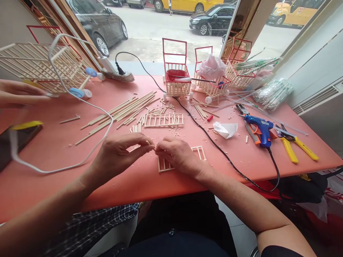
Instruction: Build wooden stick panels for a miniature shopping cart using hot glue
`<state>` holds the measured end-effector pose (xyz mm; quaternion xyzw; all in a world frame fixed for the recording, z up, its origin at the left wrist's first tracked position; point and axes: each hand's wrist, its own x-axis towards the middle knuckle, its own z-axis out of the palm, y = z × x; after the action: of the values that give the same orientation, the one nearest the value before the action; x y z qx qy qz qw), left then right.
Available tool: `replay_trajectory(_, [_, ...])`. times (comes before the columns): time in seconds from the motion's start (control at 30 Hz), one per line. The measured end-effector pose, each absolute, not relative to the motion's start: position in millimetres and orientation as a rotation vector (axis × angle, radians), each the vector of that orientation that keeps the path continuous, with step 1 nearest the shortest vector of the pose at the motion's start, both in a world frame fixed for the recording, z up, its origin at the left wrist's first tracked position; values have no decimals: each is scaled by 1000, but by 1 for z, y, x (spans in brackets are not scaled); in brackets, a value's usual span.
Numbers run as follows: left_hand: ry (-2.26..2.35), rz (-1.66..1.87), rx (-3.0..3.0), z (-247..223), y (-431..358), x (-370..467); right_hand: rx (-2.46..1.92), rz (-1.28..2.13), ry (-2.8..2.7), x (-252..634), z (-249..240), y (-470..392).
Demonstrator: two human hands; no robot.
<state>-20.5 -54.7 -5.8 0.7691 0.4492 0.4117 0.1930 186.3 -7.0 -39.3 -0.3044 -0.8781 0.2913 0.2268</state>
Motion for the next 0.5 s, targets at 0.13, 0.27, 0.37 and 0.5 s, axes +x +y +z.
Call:
replay_trajectory(0.13, [1252, 1163, 2156, -6, -54, -20, -839, 766, -2441, 186, -39, -8])
replay_trajectory(0.27, [1262, 1173, 2172, -7, -55, -20, -799, 764, -2426, 187, -38, -7])
replay_trajectory(0.37, [1275, 1163, 2181, -6, -56, -21, -788, 780, -2369, 188, -34, -6])
replay_trajectory(0.5, [1277, 1119, 2166, -4, -55, -21, -816, 817, -2312, 190, -28, -5])
